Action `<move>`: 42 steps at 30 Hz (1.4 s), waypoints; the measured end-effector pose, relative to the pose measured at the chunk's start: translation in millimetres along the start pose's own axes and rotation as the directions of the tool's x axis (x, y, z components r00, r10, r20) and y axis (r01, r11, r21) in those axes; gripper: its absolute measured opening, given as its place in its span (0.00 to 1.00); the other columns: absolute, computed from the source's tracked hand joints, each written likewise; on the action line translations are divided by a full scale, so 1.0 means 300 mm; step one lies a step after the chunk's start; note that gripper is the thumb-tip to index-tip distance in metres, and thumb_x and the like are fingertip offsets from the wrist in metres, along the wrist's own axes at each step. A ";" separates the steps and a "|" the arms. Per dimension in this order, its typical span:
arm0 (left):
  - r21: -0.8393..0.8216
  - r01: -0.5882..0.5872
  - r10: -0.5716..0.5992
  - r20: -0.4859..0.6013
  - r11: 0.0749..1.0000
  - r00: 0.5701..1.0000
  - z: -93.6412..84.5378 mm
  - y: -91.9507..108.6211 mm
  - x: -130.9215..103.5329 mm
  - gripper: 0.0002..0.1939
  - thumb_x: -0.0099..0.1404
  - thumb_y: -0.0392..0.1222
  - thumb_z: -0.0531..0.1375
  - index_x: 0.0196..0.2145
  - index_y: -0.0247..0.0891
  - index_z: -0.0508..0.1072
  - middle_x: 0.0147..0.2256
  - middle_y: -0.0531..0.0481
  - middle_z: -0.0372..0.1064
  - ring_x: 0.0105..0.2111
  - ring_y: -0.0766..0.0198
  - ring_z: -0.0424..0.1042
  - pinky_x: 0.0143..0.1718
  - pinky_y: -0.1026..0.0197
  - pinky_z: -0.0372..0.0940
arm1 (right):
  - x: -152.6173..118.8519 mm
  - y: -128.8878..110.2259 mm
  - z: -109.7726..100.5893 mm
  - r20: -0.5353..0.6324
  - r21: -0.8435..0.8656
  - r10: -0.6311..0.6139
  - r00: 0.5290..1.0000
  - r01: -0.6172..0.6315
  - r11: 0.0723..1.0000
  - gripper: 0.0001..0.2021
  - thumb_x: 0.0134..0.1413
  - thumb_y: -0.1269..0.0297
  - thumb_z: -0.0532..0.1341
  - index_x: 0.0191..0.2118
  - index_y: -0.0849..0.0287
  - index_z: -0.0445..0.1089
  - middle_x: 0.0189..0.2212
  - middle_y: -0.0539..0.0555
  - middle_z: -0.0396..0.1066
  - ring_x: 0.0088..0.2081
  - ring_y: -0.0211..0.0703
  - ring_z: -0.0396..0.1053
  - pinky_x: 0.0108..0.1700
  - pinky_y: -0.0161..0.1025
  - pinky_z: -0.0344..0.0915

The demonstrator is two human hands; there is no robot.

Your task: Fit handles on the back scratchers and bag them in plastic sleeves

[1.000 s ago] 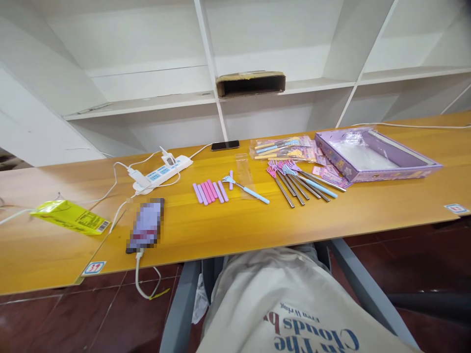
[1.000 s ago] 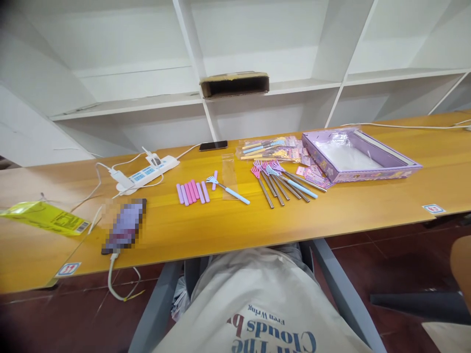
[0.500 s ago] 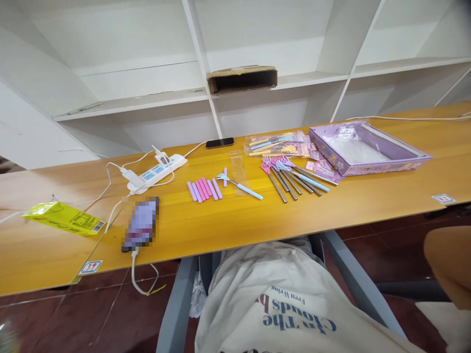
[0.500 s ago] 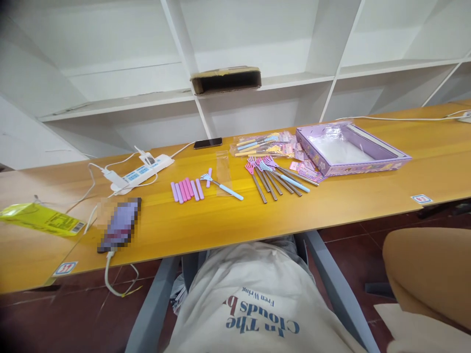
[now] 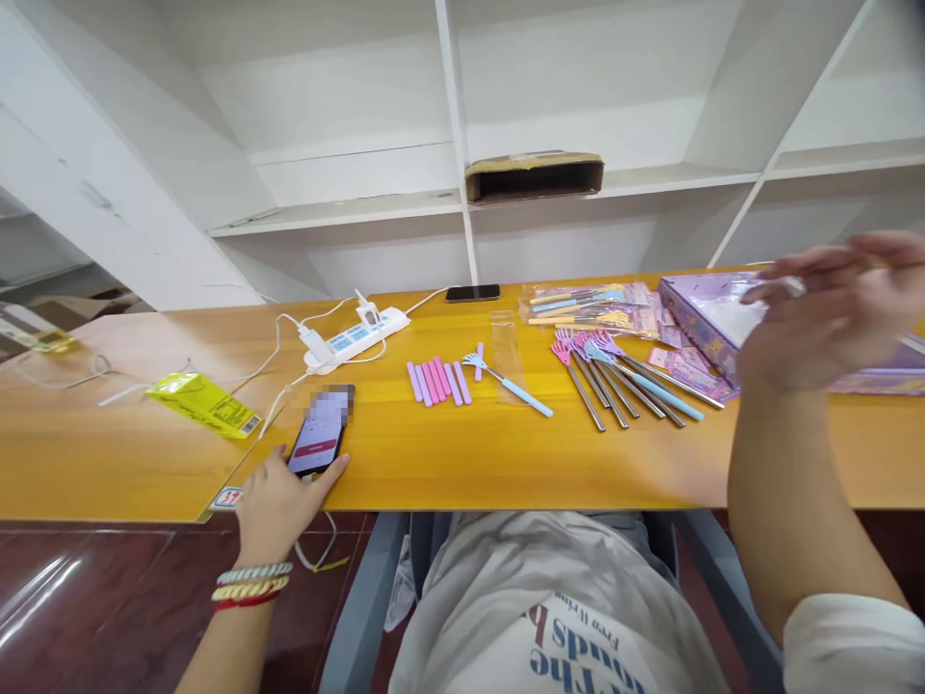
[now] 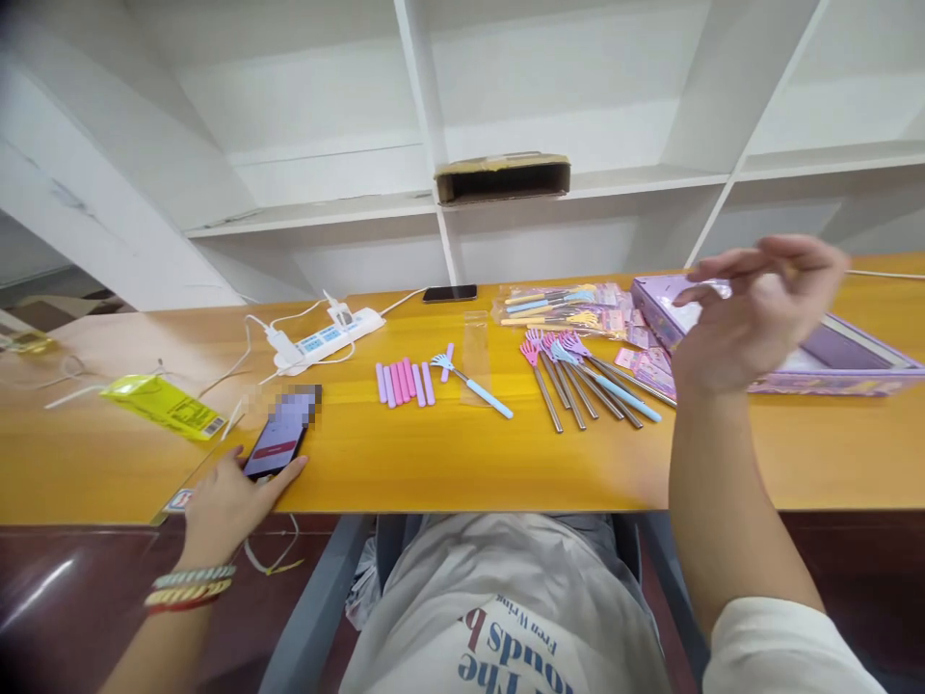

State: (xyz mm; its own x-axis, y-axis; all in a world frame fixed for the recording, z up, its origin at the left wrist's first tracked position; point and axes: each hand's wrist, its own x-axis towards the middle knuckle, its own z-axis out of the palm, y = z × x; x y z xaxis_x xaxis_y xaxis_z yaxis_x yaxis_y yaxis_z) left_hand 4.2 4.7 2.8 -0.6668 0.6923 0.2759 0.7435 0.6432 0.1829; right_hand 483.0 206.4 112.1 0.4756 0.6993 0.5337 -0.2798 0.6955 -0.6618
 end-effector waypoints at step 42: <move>-0.169 -0.794 0.801 -0.039 0.583 0.597 0.163 0.787 0.182 0.16 0.59 0.34 0.50 0.42 0.38 0.71 0.40 0.44 0.66 0.41 0.58 0.63 0.43 0.56 0.59 | -0.326 0.359 0.184 0.777 -0.450 0.615 0.135 0.802 0.393 0.12 0.52 0.54 0.55 0.31 0.57 0.68 0.30 0.54 0.73 0.32 0.42 0.69 0.30 0.36 0.51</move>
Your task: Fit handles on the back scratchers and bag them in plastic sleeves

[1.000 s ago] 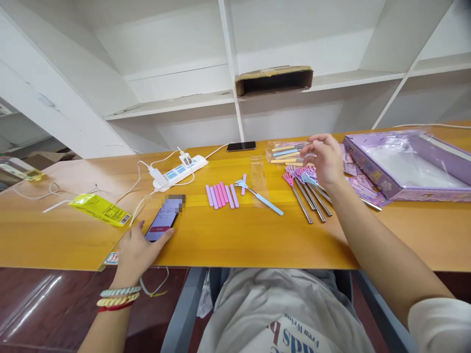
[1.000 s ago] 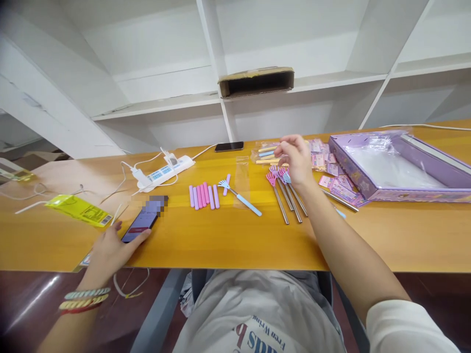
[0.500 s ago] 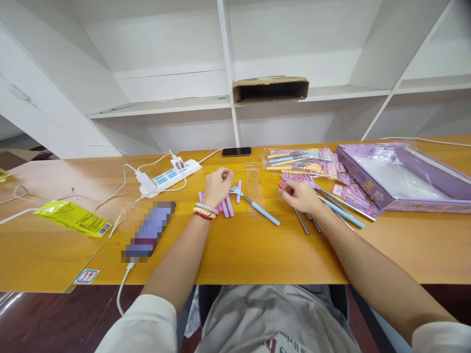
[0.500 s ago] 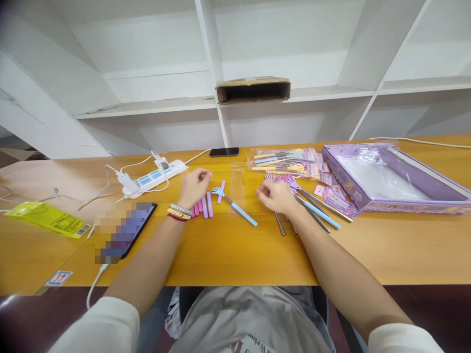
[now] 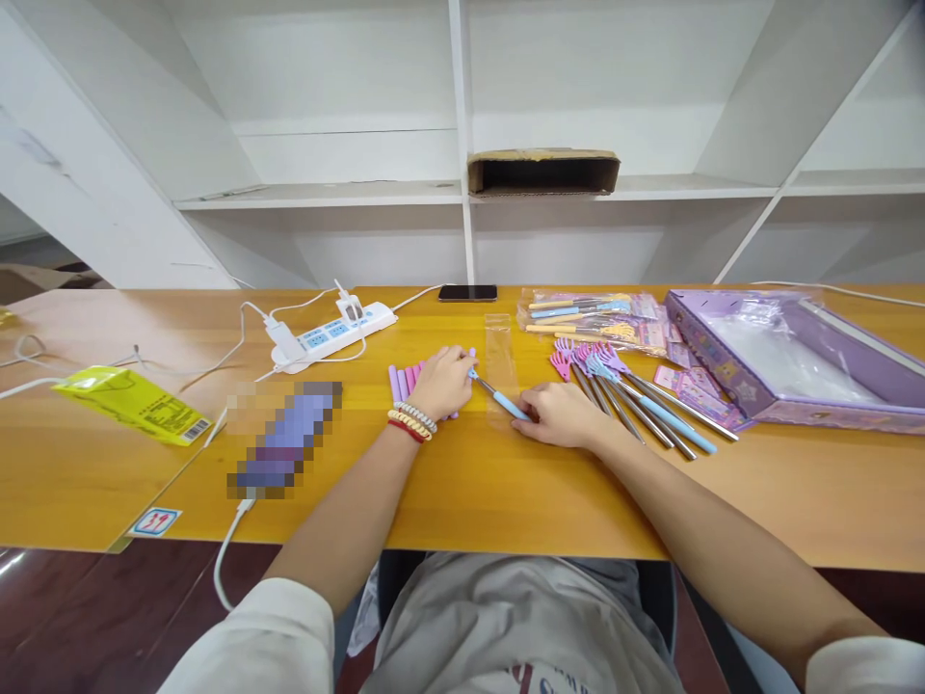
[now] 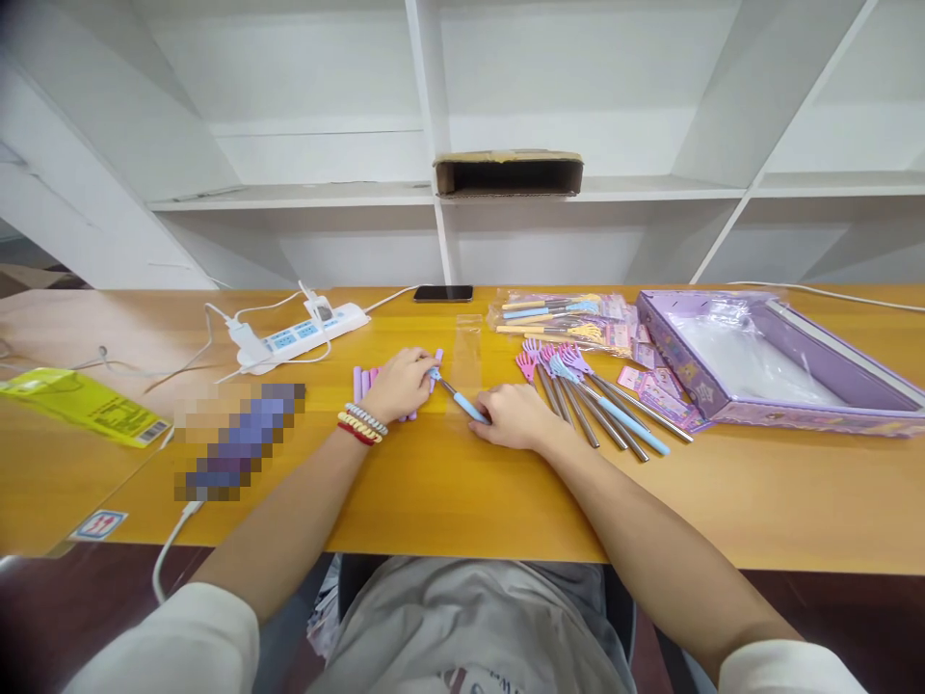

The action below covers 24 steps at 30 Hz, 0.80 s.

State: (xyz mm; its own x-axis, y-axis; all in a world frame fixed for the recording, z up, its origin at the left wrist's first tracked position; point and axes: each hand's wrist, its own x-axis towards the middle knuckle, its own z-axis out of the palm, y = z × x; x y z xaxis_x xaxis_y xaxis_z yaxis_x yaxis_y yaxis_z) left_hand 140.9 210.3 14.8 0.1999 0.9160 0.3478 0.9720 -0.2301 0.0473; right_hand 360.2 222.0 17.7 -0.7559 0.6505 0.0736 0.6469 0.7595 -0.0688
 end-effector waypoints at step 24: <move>-0.486 0.076 -0.301 -0.405 0.871 0.863 -0.003 -0.038 0.016 0.16 0.62 0.44 0.54 0.47 0.37 0.66 0.40 0.46 0.69 0.38 0.63 0.69 0.43 0.59 0.64 | -0.003 0.075 0.000 -0.233 0.411 0.051 0.971 0.051 0.910 0.13 0.57 0.59 0.51 0.42 0.59 0.67 0.19 0.47 0.65 0.20 0.34 0.58 0.27 0.32 0.51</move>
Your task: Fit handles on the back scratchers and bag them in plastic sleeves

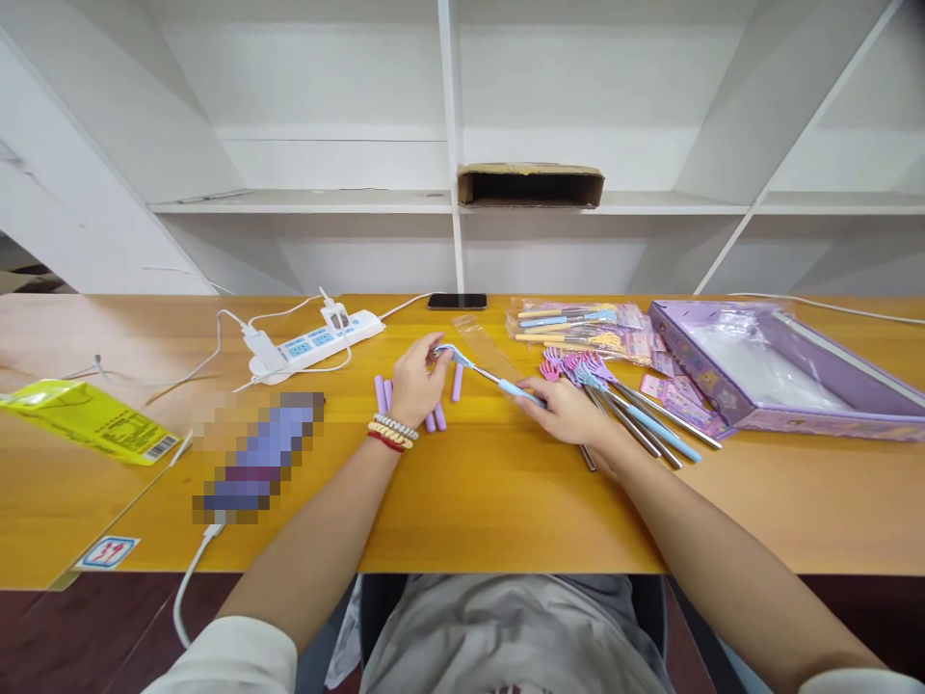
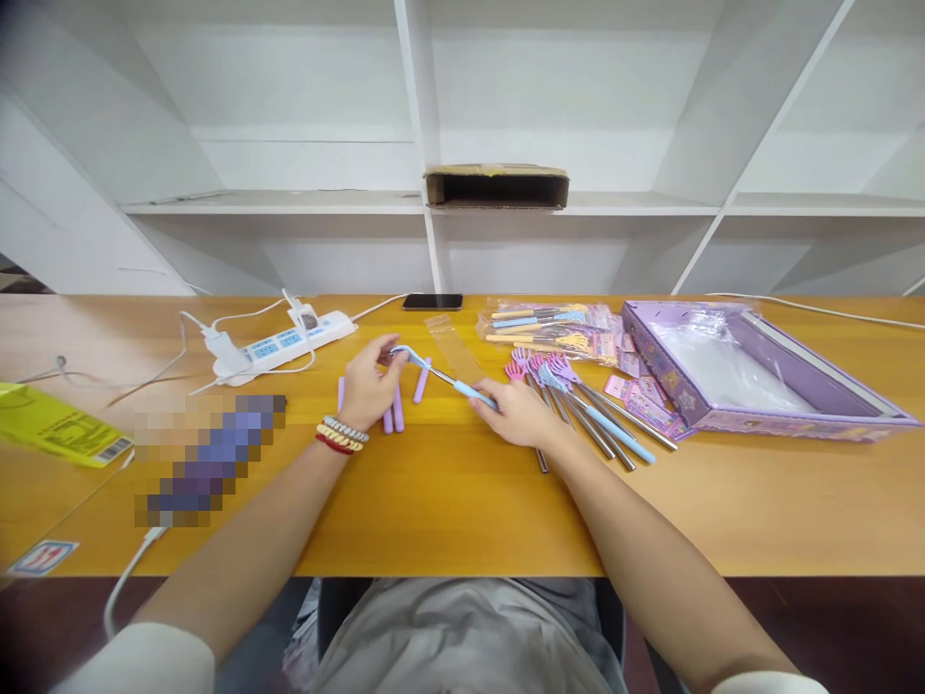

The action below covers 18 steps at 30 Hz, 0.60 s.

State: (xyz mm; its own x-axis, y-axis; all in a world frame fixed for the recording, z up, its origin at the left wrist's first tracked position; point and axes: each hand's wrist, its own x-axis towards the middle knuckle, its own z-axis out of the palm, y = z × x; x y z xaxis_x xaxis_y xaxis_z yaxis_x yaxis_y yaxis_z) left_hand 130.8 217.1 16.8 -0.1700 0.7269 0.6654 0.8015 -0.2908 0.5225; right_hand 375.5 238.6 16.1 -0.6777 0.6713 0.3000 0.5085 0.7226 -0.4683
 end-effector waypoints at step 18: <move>0.045 -0.432 0.299 0.657 0.901 0.692 0.080 0.184 -0.145 0.32 0.62 0.57 0.48 0.57 0.33 0.55 0.51 0.38 0.63 0.51 0.53 0.63 0.53 0.51 0.54 | 0.030 -0.025 -0.002 0.029 0.945 0.462 0.886 -0.175 0.276 0.12 0.42 0.57 0.63 0.26 0.57 0.60 0.11 0.42 0.55 0.13 0.29 0.49 0.15 0.29 0.41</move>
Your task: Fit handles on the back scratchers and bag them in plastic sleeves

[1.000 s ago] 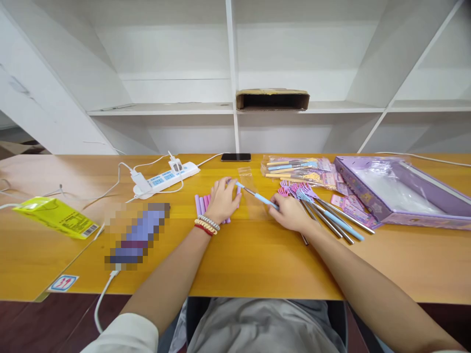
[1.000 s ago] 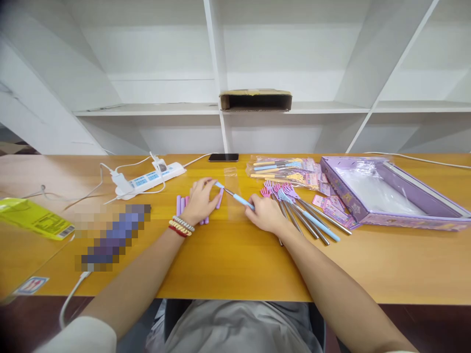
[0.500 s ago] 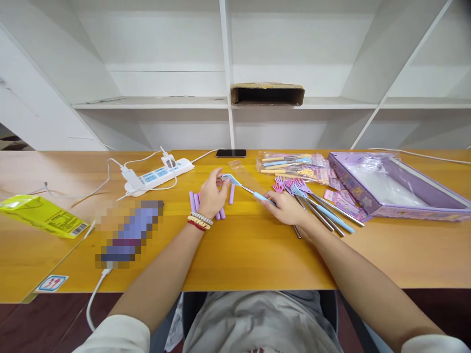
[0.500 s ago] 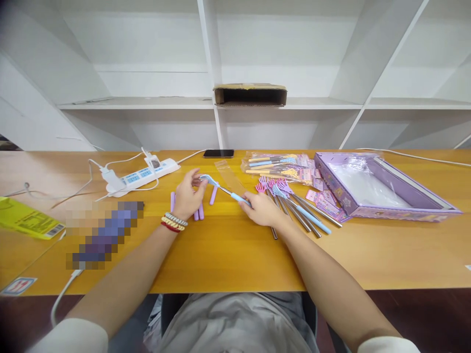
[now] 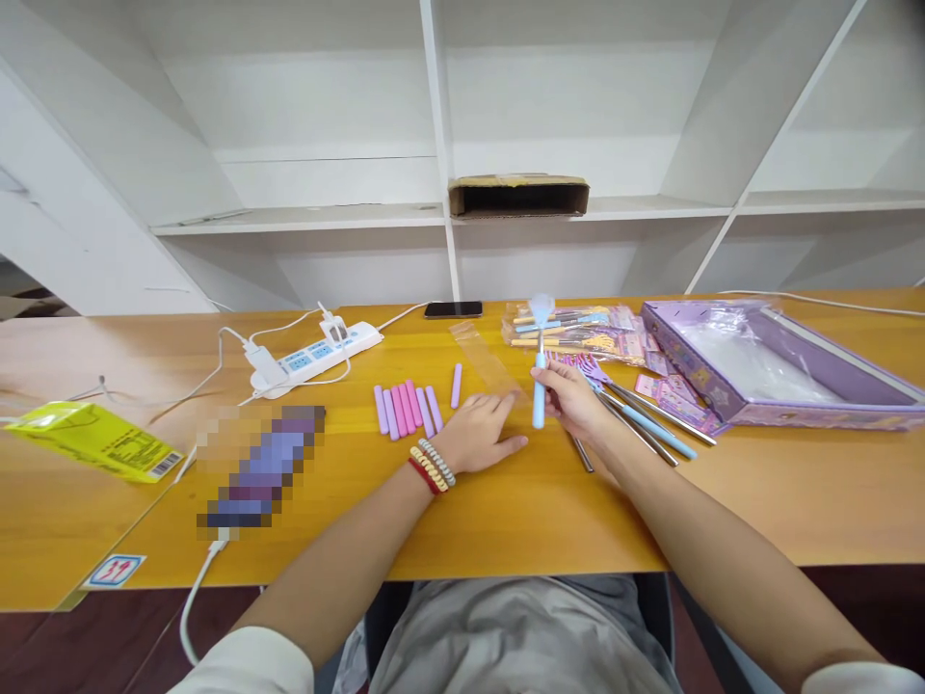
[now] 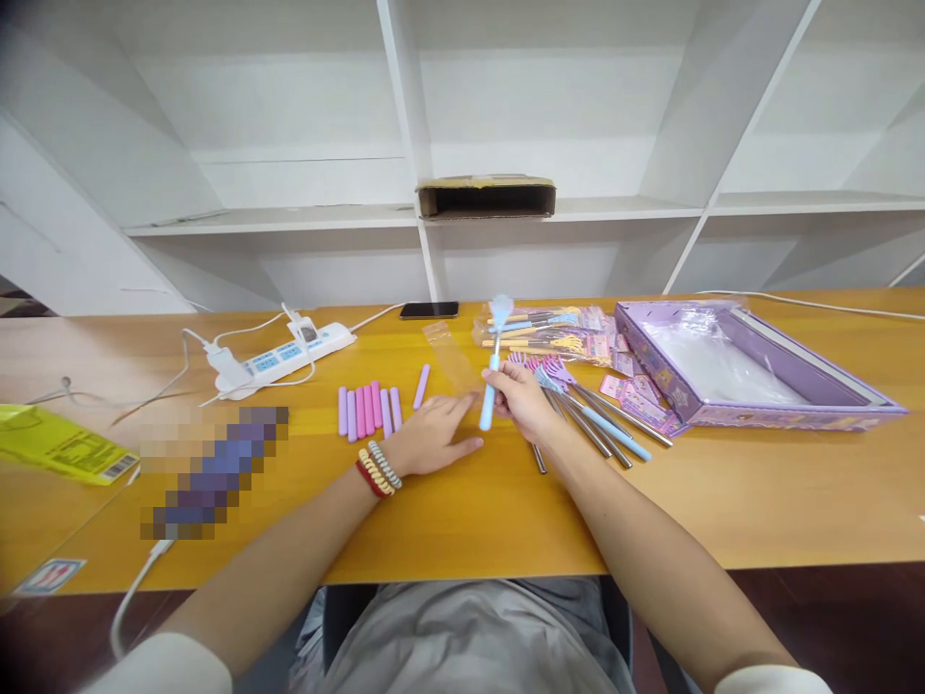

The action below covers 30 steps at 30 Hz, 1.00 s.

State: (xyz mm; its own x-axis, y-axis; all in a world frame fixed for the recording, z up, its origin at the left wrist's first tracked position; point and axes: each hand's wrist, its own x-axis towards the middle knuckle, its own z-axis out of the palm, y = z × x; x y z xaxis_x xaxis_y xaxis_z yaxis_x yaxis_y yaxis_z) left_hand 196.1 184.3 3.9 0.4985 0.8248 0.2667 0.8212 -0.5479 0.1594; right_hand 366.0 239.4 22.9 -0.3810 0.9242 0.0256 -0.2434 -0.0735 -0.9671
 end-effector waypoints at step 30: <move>-0.035 0.191 -0.193 -0.286 0.981 0.939 -0.080 -0.025 0.004 0.17 0.66 0.51 0.47 0.36 0.39 0.70 0.30 0.50 0.71 0.32 0.62 0.69 0.36 0.59 0.58 | 0.037 -0.041 -0.084 -0.186 0.012 -0.126 0.975 0.130 0.991 0.15 0.46 0.51 0.61 0.28 0.59 0.65 0.16 0.48 0.66 0.15 0.31 0.60 0.15 0.29 0.53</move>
State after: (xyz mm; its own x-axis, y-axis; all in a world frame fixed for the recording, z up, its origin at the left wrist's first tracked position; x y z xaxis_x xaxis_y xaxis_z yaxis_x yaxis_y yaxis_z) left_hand 183.8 186.2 25.8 0.2300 0.8398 0.4918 0.8909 -0.3851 0.2409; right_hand 387.2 260.1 28.7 -0.1751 0.9795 0.0997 -0.3018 0.0429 -0.9524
